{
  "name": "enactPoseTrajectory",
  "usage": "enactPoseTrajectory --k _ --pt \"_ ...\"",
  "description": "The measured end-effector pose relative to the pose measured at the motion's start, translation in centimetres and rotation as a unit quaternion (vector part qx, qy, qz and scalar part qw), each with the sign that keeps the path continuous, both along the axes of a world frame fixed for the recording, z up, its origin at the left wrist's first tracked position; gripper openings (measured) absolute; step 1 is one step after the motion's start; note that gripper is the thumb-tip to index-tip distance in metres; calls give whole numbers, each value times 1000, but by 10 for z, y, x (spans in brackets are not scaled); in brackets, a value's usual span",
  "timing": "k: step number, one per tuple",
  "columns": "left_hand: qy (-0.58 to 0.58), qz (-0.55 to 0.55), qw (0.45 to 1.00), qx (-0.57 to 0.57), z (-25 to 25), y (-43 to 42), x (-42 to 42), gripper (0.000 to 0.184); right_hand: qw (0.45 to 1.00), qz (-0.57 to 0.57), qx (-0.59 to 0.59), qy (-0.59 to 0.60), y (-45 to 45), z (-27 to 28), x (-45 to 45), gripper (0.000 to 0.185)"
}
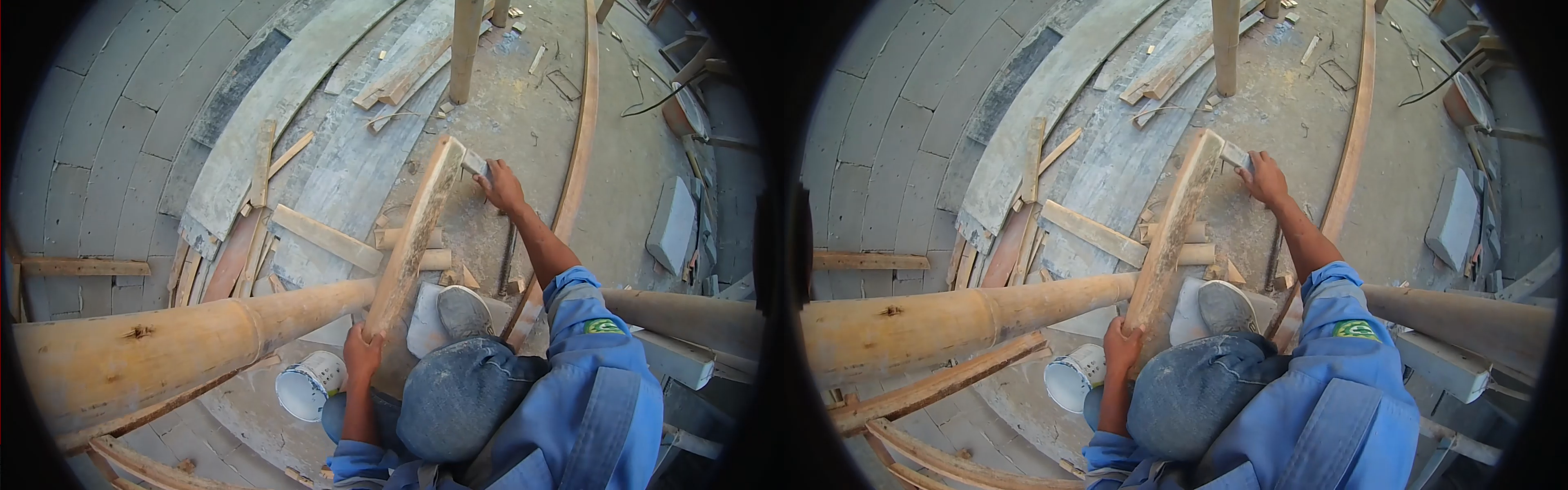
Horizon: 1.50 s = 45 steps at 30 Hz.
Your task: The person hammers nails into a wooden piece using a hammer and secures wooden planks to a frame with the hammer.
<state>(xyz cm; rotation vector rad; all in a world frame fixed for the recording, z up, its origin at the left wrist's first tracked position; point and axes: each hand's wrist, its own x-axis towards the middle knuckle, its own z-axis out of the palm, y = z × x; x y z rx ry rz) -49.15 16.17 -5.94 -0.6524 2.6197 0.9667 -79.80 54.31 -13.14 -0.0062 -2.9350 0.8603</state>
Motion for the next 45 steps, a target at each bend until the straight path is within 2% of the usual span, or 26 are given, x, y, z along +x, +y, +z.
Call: enactPoseTrajectory --k 2,5,11,17,20,24,27,29,32,35,38,39,43,45 --pt "95 6 995 2 17 10 -3 42 1000 -18 -20 -3 11 0 -2 52" --pt "130 -18 991 0 22 17 -3 41 998 -48 -45 19 15 3 1 52" --pt "157 30 986 55 28 33 -12 41 996 -68 -31 57 23 16 -16 52" --pt "152 -18 983 98 38 45 -26 40 976 -67 42 202 30 64 -39 53" --pt "185 -38 980 62 39 50 -27 41 971 -64 80 216 33 74 -47 53" --pt "175 -40 984 1 74 63 -46 46 985 -76 50 149 41 68 -62 54" --pt "104 -65 992 -41 115 70 -69 56 992 -76 52 91 51 65 -72 56" --pt "21 -88 993 -72 156 77 -84 66 998 -26 55 20 56 58 -72 58" --pt "-36 -139 985 -94 176 66 -78 79 993 53 68 -77 53 55 -74 59" --pt "-87 -151 972 -157 182 48 -53 78 974 131 90 -158 27 51 -58 59" --pt "-161 -147 955 -201 210 35 -37 76 960 192 96 -182 -2 53 -34 58" --pt "-188 -149 948 -211 223 34 -34 75 960 211 99 -156 -7 46 -26 58" --pt "-176 -173 930 -272 267 39 -29 71 927 243 67 -277 -24 28 -1 61" --pt "-154 -200 917 -308 289 52 -37 70 923 248 56 -289 -28 3 10 62"
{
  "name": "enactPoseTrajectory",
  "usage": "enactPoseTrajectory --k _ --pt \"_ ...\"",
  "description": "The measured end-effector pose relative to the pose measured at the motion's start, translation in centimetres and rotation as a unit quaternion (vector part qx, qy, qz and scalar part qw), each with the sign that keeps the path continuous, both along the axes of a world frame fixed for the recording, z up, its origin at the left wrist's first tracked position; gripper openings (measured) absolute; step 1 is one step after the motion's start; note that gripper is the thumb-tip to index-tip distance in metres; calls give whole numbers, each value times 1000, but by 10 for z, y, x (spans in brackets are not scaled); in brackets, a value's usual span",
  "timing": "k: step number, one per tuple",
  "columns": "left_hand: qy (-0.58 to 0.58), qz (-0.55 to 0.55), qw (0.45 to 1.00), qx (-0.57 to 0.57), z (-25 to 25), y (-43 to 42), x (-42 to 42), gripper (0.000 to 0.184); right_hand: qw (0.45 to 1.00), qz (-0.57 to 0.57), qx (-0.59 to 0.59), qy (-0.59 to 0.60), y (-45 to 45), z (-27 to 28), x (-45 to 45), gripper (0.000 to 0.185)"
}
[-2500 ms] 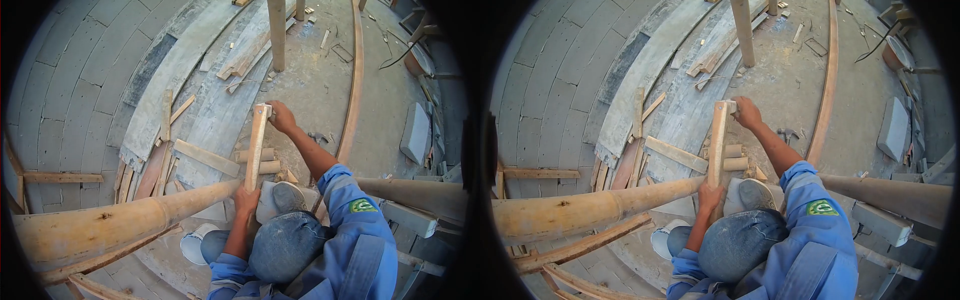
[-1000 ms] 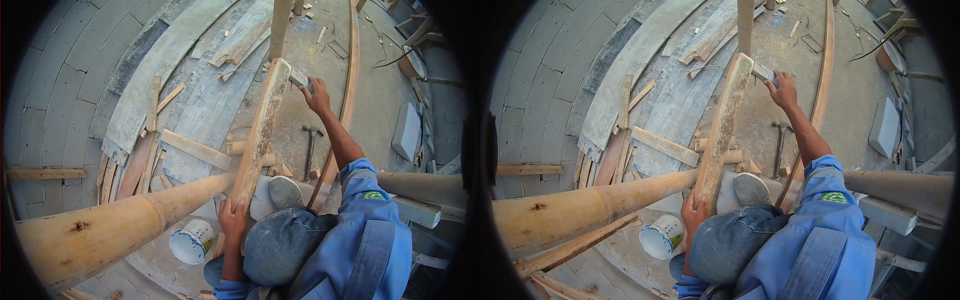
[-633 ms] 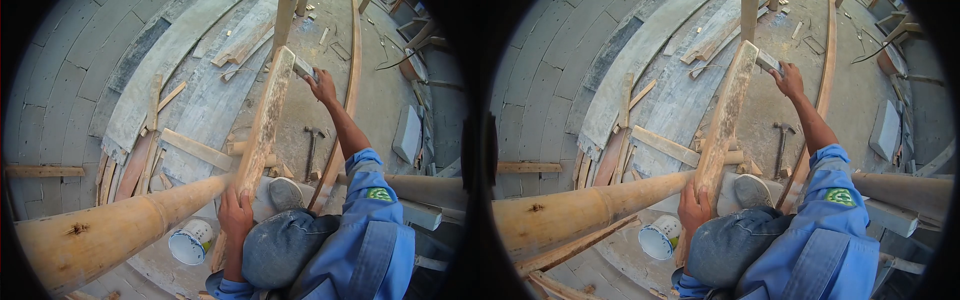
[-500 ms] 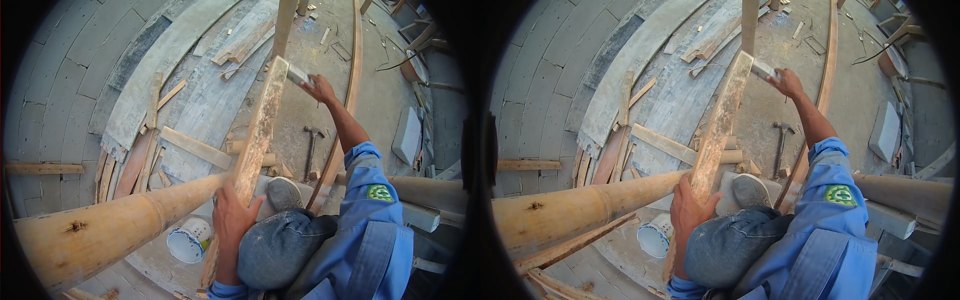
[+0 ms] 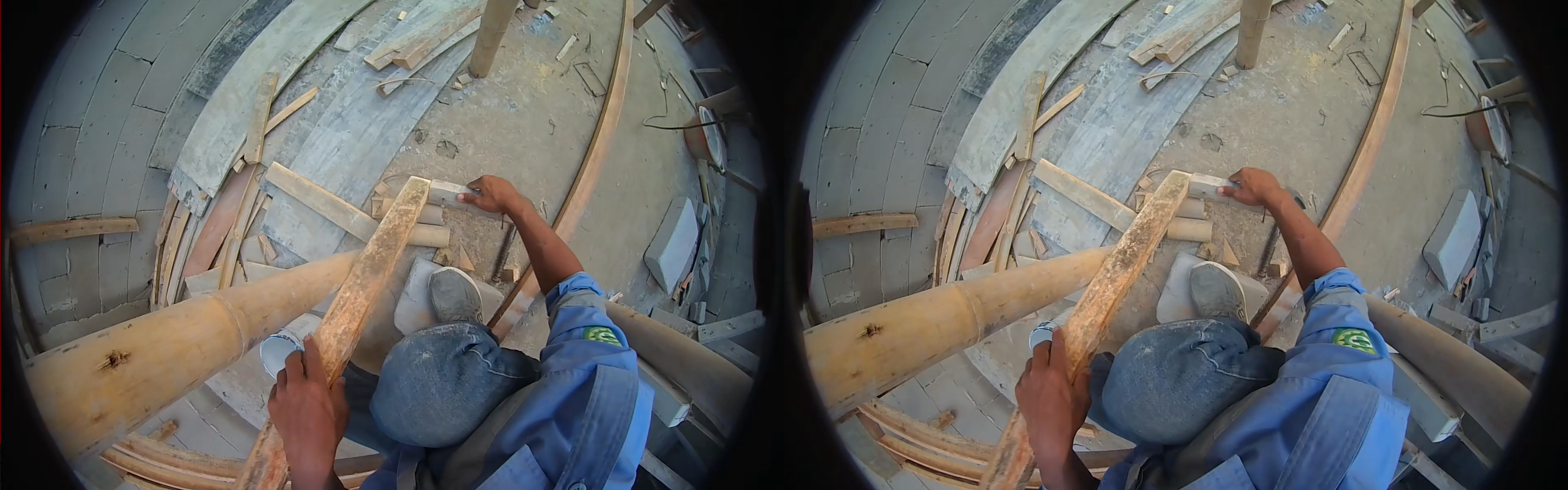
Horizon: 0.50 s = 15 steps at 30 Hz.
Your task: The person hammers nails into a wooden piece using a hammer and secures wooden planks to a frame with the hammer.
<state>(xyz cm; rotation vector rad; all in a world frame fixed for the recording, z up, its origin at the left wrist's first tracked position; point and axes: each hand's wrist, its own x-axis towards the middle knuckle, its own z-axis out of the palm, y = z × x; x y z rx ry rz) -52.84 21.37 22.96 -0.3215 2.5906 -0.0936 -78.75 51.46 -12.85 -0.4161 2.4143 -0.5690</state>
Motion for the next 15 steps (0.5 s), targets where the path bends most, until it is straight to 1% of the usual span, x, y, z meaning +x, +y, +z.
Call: enactPoseTrajectory --k 1,2,5,6,8,9,10,13,14,15 --pt "9 -22 1000 -14 12 8 -6 70 1000 -1 -4 -7 -4 -2 6 62" --pt "-11 -51 998 -44 24 19 -14 59 999 -7 -6 -45 -4 -2 8 64" --pt "-14 -134 982 -130 46 45 -36 60 990 -28 -59 -123 -1 -13 12 64" --pt "-31 -145 979 -141 53 51 -47 57 989 -38 -75 -122 4 -18 16 62" --pt "-9 -194 968 -159 55 52 -62 49 985 -58 -111 -118 9 -27 22 58" --pt "2 -219 961 -169 55 54 -68 45 986 -63 -107 -112 13 -36 23 58" --pt "38 -256 951 -167 53 57 -74 37 986 -69 -104 -107 18 -46 23 57" --pt "35 -268 950 -160 44 76 -94 39 982 -95 -111 -124 31 -64 17 58" --pt "62 -262 956 -117 45 78 -96 40 979 -104 -115 -135 34 -67 19 58" --pt "90 -258 959 -71 46 80 -98 41 986 -110 -77 -100 34 -64 20 59"
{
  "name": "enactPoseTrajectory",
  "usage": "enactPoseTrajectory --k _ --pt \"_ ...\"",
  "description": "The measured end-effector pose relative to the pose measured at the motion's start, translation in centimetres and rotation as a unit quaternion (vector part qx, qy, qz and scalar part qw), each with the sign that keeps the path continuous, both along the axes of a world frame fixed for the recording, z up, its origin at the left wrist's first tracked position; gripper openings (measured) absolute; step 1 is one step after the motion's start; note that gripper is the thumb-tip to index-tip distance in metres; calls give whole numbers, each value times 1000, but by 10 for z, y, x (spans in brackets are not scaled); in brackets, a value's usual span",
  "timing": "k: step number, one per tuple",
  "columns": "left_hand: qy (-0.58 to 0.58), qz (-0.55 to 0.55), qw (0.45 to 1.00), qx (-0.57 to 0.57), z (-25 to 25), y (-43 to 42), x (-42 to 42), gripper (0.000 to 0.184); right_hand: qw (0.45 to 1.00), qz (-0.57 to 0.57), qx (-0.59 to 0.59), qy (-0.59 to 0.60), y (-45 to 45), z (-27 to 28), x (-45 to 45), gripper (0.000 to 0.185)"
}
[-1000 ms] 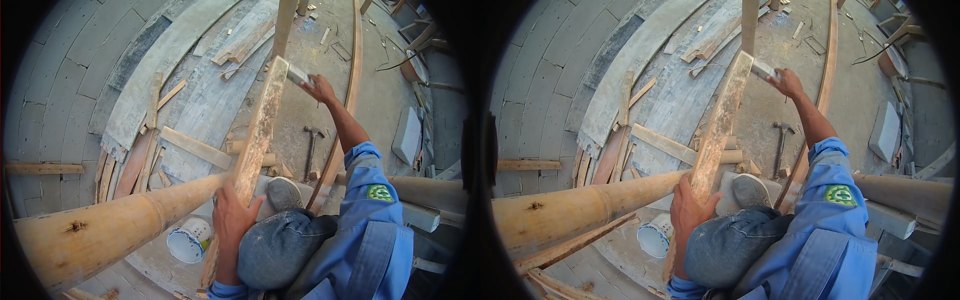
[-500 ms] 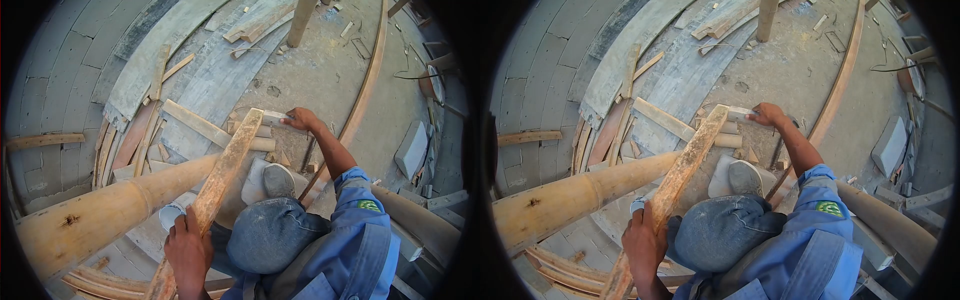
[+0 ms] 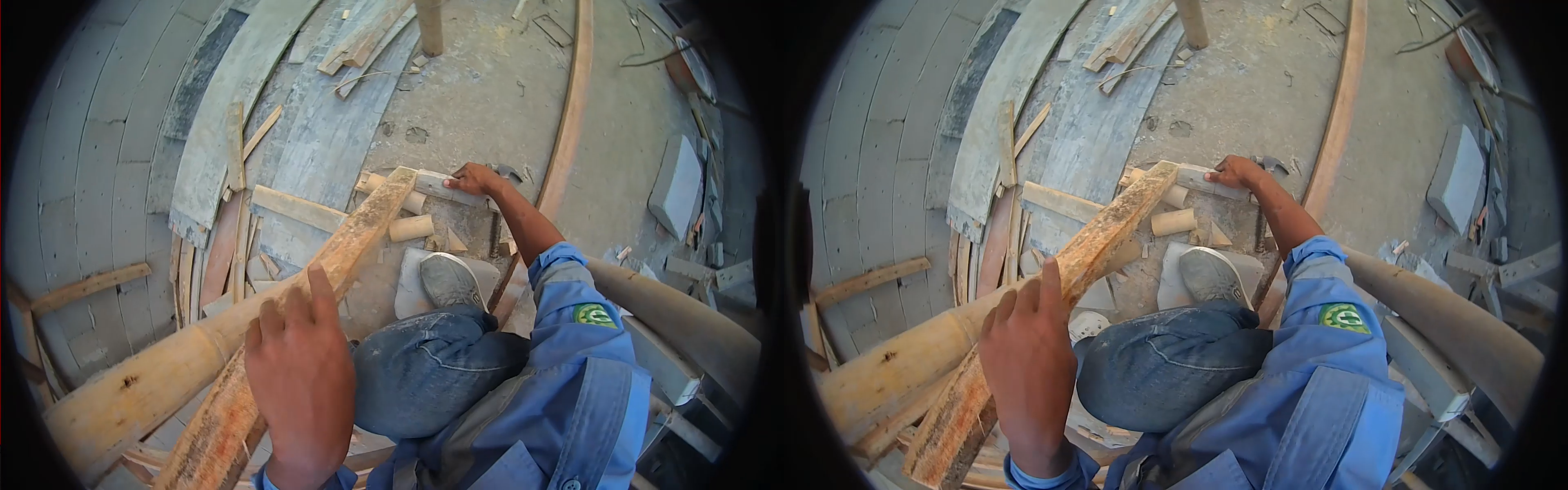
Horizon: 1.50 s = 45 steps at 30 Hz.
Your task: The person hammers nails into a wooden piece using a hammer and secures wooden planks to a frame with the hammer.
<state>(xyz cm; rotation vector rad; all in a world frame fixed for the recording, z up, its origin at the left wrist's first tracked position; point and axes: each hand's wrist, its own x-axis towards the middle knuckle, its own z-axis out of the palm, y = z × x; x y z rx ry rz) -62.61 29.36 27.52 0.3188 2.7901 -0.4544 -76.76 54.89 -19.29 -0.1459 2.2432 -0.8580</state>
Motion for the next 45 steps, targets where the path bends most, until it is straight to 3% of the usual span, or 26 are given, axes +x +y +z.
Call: enactPoseTrajectory --k 2,4,5,8,11,13,15,16,18,20,23,25,30,32,35,37,38,39,42,43,45 --pt "4 -8 990 139 5 5 3 43 995 1 87 50 -10 17 6 62" --pt "-2 -18 952 306 12 11 12 47 994 -12 91 66 -15 16 6 60" --pt "-35 -86 932 350 10 2 21 58 995 -13 82 57 -14 16 6 59" --pt "-122 -73 821 554 18 -18 52 52 995 -19 77 58 -15 9 10 57" --pt "-149 80 770 615 0 -61 96 78 995 -24 78 50 -17 17 10 55" --pt "-45 165 765 620 -32 -89 126 68 995 -42 80 49 -20 20 15 55" --pt "16 325 698 638 -57 -140 165 77 992 -72 83 69 -23 15 20 54" --pt "157 316 667 656 -67 -143 166 77 989 -85 90 79 -25 16 22 53" --pt "325 240 640 654 -83 -149 167 80 984 -108 102 101 -30 21 27 52" --pt "382 114 669 627 -96 -162 171 83 981 -106 107 123 -33 21 32 50" --pt "421 121 637 635 -99 -134 144 83 987 -70 98 106 -34 17 18 50" --pt "518 185 532 643 -103 -107 122 88 992 -27 103 62 -34 11 30 51" --pt "312 44 519 794 -98 -155 133 81 989 88 109 54 -31 6 7 52" --pt "295 49 581 757 -101 -163 134 76 987 112 104 43 -33 7 5 52" --pt "374 140 755 521 -103 -165 133 64 988 122 88 44 -32 5 5 50" --pt "411 189 829 328 -101 -165 133 57 988 122 82 50 -34 3 -1 48" --pt "313 100 692 643 -88 -149 123 47 988 124 82 50 -35 2 -6 47" --pt "160 34 460 873 -76 -134 113 37 988 126 81 47 -37 2 -8 46" --pt "158 18 505 849 -73 -122 126 28 981 131 135 45 -47 11 -29 52" --pt "165 30 459 872 -75 -118 124 27 981 134 136 39 -49 13 -32 52" --pt "175 37 469 865 -78 -119 129 27 980 129 146 49 -52 15 -31 51"
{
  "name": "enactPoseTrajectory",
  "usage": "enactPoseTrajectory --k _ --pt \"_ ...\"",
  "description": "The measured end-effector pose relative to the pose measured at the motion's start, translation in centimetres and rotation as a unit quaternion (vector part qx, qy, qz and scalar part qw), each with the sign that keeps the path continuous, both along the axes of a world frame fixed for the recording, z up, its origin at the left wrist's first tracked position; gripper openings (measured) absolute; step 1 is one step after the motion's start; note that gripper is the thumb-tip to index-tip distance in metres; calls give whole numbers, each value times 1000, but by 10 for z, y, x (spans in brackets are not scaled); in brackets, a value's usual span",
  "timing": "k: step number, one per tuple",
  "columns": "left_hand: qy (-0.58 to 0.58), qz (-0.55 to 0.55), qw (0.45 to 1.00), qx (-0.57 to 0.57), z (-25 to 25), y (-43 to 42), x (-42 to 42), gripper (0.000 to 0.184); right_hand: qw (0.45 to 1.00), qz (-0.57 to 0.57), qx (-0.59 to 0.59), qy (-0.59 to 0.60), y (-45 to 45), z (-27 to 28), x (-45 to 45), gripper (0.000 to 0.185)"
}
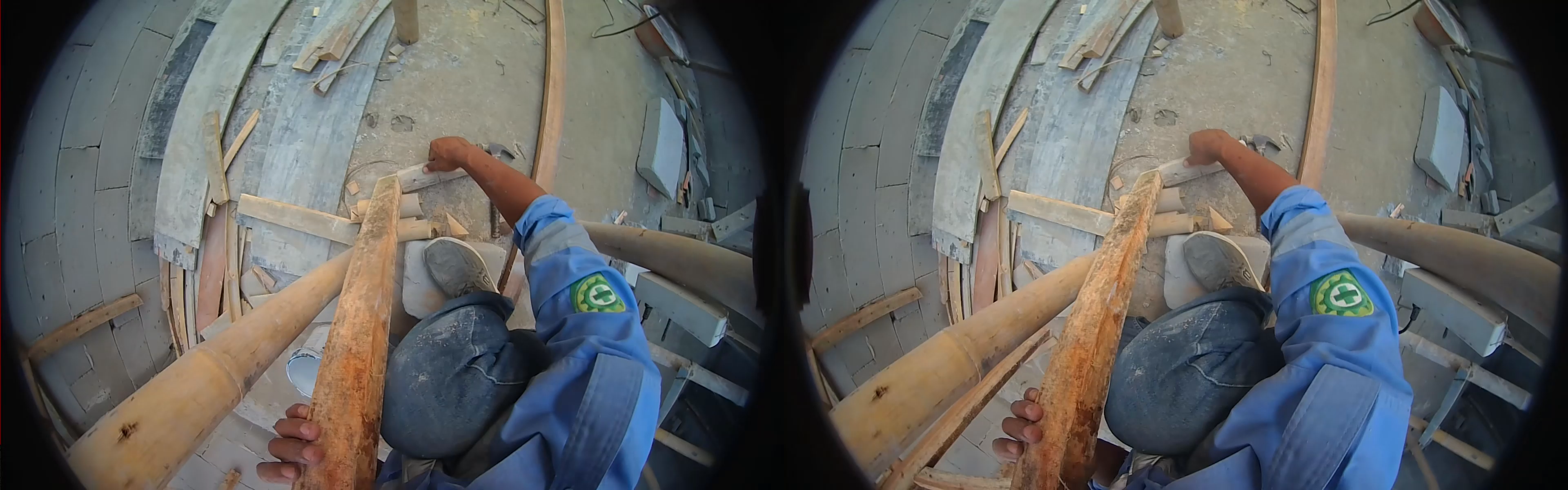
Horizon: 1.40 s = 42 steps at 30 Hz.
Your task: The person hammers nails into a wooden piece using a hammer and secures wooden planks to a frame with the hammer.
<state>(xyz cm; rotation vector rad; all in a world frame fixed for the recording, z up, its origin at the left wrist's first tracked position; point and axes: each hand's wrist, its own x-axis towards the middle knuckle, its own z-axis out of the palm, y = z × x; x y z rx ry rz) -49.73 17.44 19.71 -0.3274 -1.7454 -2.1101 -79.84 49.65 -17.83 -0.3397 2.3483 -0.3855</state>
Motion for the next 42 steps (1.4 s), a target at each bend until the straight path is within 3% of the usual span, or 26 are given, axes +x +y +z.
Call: enactPoseTrajectory --k 2,6,9,10,12,14,16,17,19,20,23,31,37,40,42 --pt "0 6 1000 -1 -1 0 -2 29 1000 -19 10 10 -4 12 8 50" --pt "-23 27 999 26 1 6 -3 34 985 -64 50 155 -13 12 38 46" --pt "-35 34 998 50 3 5 -9 35 943 -160 -79 282 -30 34 65 42" --pt "-30 27 998 50 2 3 -11 35 931 -225 -192 214 -36 58 73 42" --pt "-20 22 998 48 1 4 -15 35 850 -333 -403 61 -51 129 86 40" --pt "-27 27 998 51 4 6 -16 36 750 -307 -581 76 -61 193 98 34" --pt "-7 43 997 58 4 11 -19 38 659 -156 -731 81 -62 268 102 35" --pt "10 46 997 54 2 12 -22 38 552 -100 -828 7 -65 295 108 27" --pt "39 52 997 46 0 13 -27 37 445 24 -894 -44 -73 335 115 28" --pt "50 78 995 44 -3 16 -28 45 402 72 -910 -65 -78 350 119 28" --pt "77 34 996 22 1 4 -33 37 341 146 -925 -85 -94 375 123 30" --pt "95 93 991 -17 12 15 -41 57 304 183 -932 -75 -97 395 126 38" --pt "83 183 979 -42 9 39 -59 71 333 186 -924 -29 -91 394 125 45" --pt "66 244 966 -58 12 55 -71 79 428 150 -890 42 -90 374 116 49" --pt "66 239 966 -71 15 61 -74 84 555 80 -818 128 -89 344 112 52"
